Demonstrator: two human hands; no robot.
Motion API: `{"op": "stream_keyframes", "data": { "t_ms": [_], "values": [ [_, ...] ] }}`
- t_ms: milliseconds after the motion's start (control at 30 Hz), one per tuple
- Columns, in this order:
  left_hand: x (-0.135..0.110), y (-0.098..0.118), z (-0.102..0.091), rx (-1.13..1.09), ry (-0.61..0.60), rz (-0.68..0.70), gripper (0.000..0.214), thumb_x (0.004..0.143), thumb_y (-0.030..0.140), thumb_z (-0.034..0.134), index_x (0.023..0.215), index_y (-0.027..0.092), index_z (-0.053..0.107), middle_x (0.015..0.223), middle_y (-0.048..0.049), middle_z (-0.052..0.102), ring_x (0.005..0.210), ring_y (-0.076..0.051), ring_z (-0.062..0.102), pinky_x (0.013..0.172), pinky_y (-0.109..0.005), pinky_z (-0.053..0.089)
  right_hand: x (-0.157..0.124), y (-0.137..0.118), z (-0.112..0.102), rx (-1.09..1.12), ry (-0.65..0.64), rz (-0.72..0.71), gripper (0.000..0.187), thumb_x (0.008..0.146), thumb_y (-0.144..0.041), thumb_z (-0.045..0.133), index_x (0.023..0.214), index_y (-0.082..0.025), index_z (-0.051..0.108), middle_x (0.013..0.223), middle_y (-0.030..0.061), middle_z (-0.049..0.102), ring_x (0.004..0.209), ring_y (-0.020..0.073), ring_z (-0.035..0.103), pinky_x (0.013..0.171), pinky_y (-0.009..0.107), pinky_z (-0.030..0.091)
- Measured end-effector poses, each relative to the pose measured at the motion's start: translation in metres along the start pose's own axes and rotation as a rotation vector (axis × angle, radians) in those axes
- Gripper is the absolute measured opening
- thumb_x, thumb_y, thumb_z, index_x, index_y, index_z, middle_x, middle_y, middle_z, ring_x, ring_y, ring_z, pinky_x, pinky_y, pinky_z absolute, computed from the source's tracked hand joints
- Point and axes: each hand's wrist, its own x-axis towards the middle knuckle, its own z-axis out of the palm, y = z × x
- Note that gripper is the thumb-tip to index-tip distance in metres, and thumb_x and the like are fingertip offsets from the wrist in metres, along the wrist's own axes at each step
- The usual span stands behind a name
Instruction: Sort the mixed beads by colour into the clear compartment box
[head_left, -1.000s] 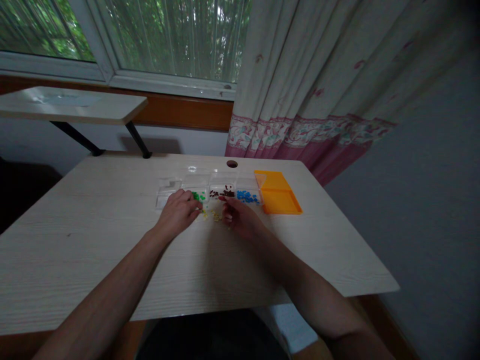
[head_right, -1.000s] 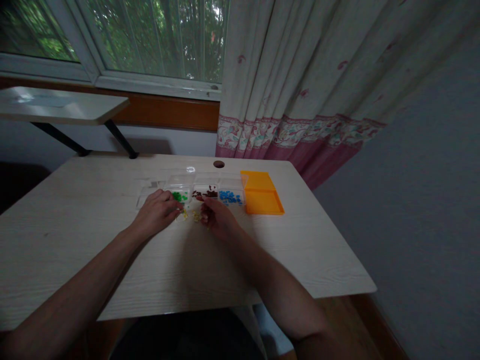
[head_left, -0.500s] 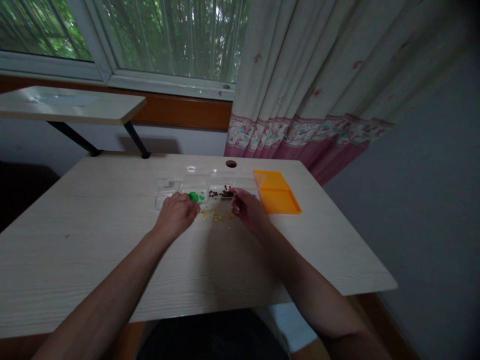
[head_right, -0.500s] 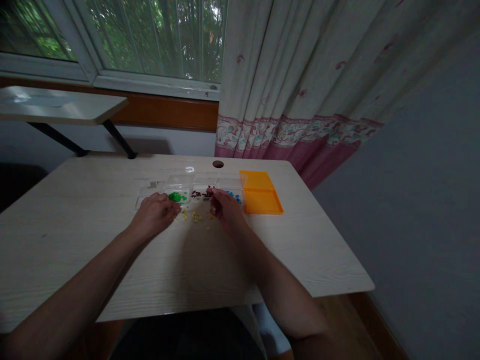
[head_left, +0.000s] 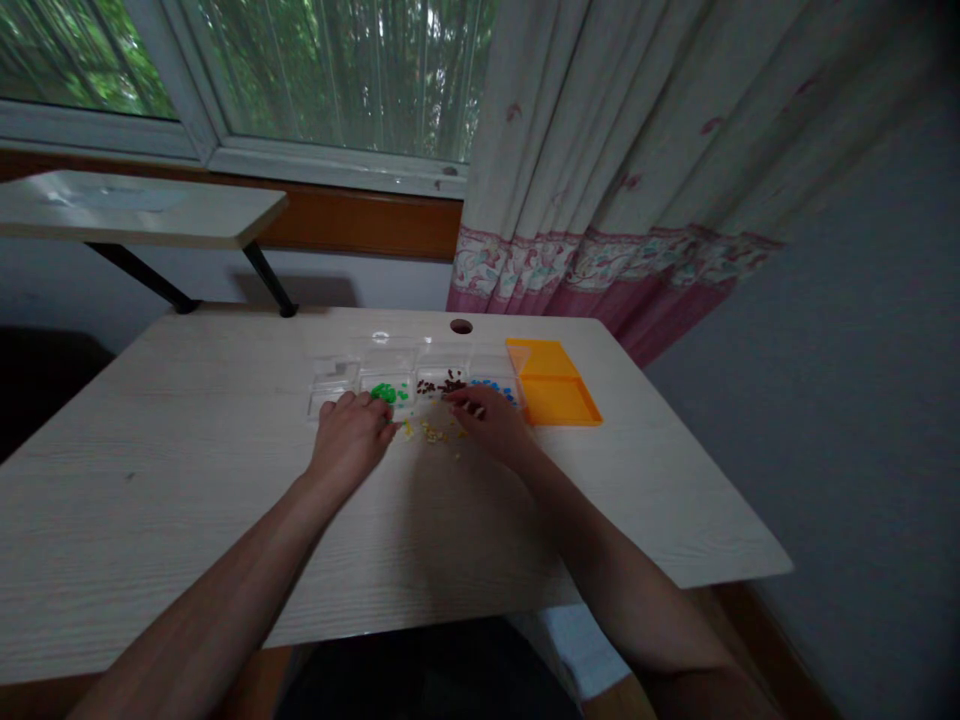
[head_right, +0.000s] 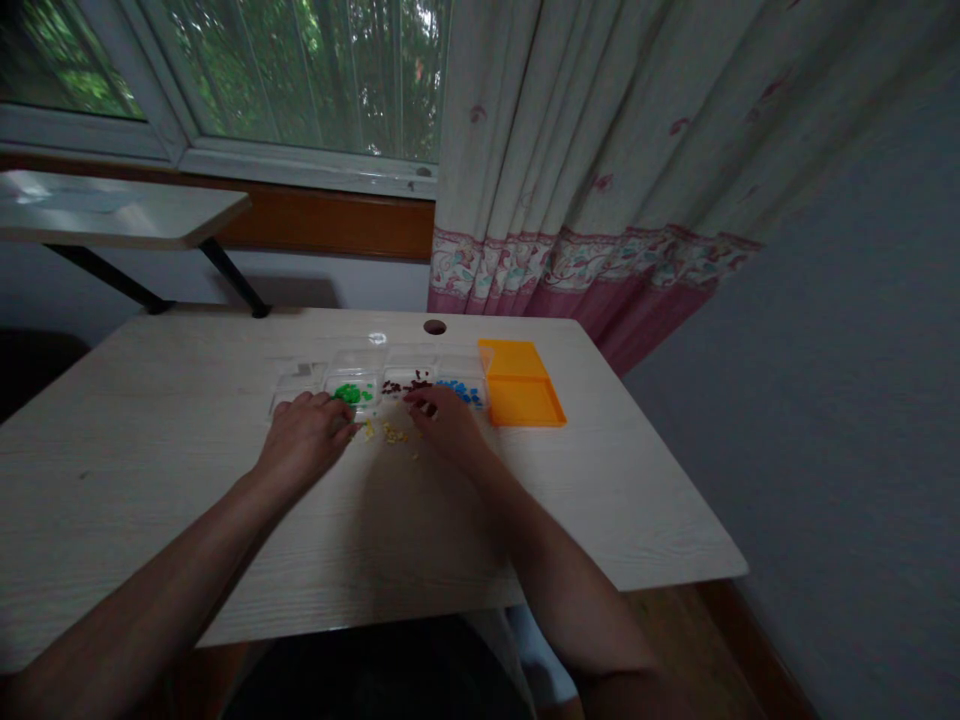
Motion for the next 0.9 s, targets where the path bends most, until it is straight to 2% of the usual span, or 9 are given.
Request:
{"op": "stream_keyframes", "data": {
  "t_ms": [133, 300, 500, 900],
  "values": [
    [0.000, 0.003, 0.001, -0.020, -0.004, -0.010, 0.018, 0.091, 0.037, 0.056, 0.092, 0.023, 0.068, 0.098, -0.0087, 0.067, 0.101, -0.031, 0.055, 0.083, -0.042, 0.036, -0.005, 0.000, 0.001, -0.362, -0.023, -0.112, 0.022, 0.086, -0.015, 0.061, 0.103, -0.019, 0.073, 0.106, 0.0089, 0.067, 0.102, 0.0197, 0.059, 0.095, 0.035, 0.044],
    [0.000, 0.004, 0.004, -0.041, 0.001, 0.003, 0.018, 0.091, 0.035, 0.056, 0.092, 0.021, 0.068, 0.098, -0.0098, 0.067, 0.100, -0.032, 0.056, 0.082, -0.042, 0.037, -0.007, 0.000, 0.000, -0.576, -0.102, -0.112, 0.021, 0.090, -0.018, 0.059, 0.105, -0.018, 0.073, 0.106, 0.0099, 0.067, 0.104, 0.0215, 0.058, 0.098, 0.036, 0.042],
    [0.000, 0.003, 0.010, -0.039, 0.017, 0.033, 0.015, 0.091, 0.034, 0.058, 0.090, 0.021, 0.066, 0.096, -0.0095, 0.067, 0.098, -0.031, 0.056, 0.081, -0.041, 0.037, -0.007, 0.000, -0.001, -0.648, -0.143, -0.091, 0.018, 0.093, -0.027, 0.057, 0.100, -0.020, 0.073, 0.103, 0.0089, 0.067, 0.101, 0.0218, 0.058, 0.092, 0.036, 0.044],
    [0.000, 0.009, 0.009, -0.030, -0.008, 0.065, 0.021, 0.095, 0.036, 0.053, 0.090, 0.020, 0.065, 0.098, -0.0098, 0.066, 0.100, -0.029, 0.057, 0.081, -0.039, 0.039, -0.007, -0.012, -0.003, -0.682, -0.190, -0.052, 0.016, 0.091, -0.020, 0.058, 0.095, -0.018, 0.072, 0.103, 0.0082, 0.068, 0.104, 0.0212, 0.058, 0.092, 0.033, 0.042]
  ]
}}
